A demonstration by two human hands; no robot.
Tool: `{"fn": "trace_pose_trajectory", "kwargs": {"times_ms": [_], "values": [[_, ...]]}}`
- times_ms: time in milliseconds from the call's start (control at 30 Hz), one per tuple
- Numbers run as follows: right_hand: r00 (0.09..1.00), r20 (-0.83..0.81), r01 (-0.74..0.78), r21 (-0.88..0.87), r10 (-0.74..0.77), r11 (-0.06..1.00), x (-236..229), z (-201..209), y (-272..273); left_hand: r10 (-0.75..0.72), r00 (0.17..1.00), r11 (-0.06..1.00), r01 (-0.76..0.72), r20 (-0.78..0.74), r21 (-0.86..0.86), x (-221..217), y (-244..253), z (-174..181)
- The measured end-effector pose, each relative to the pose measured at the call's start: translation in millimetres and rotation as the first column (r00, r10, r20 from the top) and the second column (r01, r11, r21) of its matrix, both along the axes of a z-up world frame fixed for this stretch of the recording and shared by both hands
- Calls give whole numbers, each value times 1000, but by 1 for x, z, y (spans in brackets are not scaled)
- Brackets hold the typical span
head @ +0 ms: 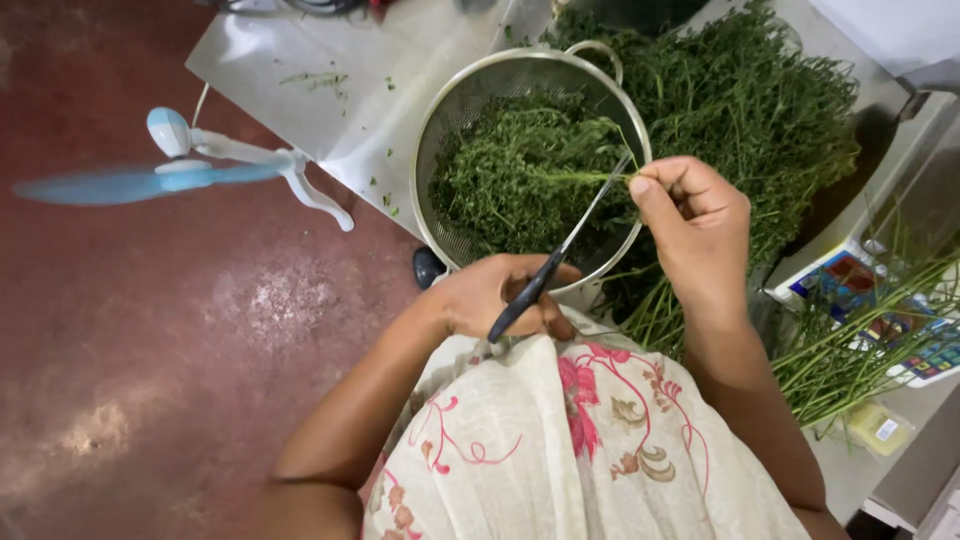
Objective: Trimming leaves and small branches from herb stems into a colander using scissors
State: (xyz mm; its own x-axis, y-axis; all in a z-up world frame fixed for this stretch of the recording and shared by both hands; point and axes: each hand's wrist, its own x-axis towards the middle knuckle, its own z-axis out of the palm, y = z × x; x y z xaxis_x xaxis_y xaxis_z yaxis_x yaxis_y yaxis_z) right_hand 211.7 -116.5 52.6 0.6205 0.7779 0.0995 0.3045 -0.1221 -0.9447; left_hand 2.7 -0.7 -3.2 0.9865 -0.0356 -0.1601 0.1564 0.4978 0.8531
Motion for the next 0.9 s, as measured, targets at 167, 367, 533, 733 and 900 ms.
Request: {"fn": "trace_pose_trajectory", "kwargs": {"times_ms": [167,367,533,733,900], "values": [[995,-69,-74,-57,70,996,-5,12,2,21,998,1000,-22,-58,-6,7,-2,-14],[989,-106,-114,-78,105,990,-7,1,5,64,994,997,-67,-84,-32,12,3,-18],[993,-71,-98,-37,95,994,4,-11,1,160,980,985,-166,-120,-47,4,7,-12],[996,-91,8,-25,-11,1000,23,1,-13,190,971,957,-216,-145,-194,-13,8,-7],[948,-308,145,207,-76,968,24,19,-24,47,967,999,-39,-251,35,-15,-5,3]]}}
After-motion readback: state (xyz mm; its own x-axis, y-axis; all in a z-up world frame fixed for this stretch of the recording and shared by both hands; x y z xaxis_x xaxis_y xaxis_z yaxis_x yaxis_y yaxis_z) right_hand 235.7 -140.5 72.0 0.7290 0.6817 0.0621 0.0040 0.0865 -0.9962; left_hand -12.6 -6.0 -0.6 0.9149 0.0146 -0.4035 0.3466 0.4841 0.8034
